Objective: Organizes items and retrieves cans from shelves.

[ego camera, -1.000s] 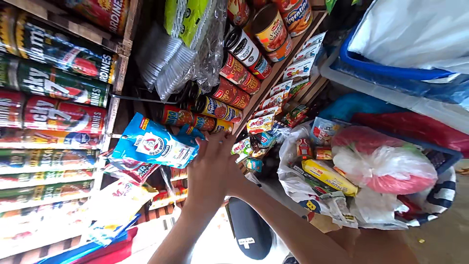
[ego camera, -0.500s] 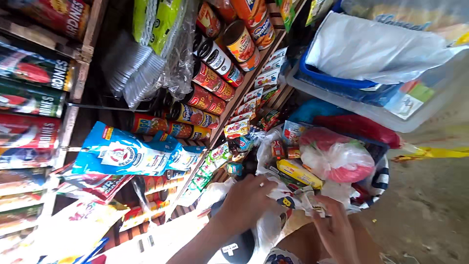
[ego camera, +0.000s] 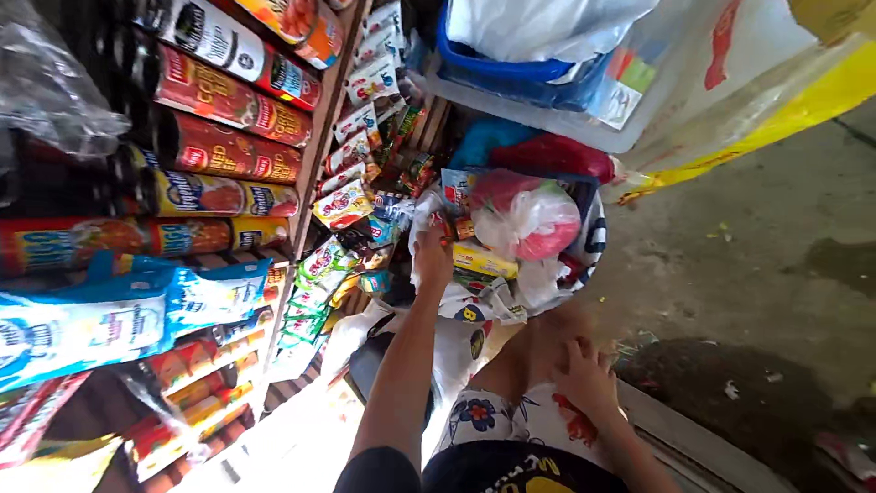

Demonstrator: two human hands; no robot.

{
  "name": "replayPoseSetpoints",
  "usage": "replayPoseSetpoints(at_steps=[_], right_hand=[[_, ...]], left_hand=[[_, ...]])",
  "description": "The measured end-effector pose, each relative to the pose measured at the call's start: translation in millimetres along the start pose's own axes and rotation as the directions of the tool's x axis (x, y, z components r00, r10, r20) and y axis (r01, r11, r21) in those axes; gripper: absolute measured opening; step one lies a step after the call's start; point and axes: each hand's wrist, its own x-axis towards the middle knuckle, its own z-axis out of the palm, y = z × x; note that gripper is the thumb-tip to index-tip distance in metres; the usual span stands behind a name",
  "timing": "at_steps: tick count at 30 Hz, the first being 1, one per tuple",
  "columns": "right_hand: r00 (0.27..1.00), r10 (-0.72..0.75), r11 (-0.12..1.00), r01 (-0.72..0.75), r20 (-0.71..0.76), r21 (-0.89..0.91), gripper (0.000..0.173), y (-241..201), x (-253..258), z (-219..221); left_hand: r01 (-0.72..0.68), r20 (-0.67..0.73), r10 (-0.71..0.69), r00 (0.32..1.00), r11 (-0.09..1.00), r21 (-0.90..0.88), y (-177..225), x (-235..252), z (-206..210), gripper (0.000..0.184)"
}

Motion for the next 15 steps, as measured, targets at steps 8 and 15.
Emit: replayPoseSetpoints(at_steps=[8,15], right_hand=[[0.999,0.035,0.999,-0.035,-0.035,0.002,0.07,6,2,3],[0.996,-0.008,1.0,0.008,-0.085,-0.007,0.07,0,12,2]], left_hand=[[0.366,0.074,-0.371,0.926,0.828,-0.424,9,56,13,0.071],[0.358,0.338,-0.172,0.925,0.097,-0.929,-29,4,-47,0.046]])
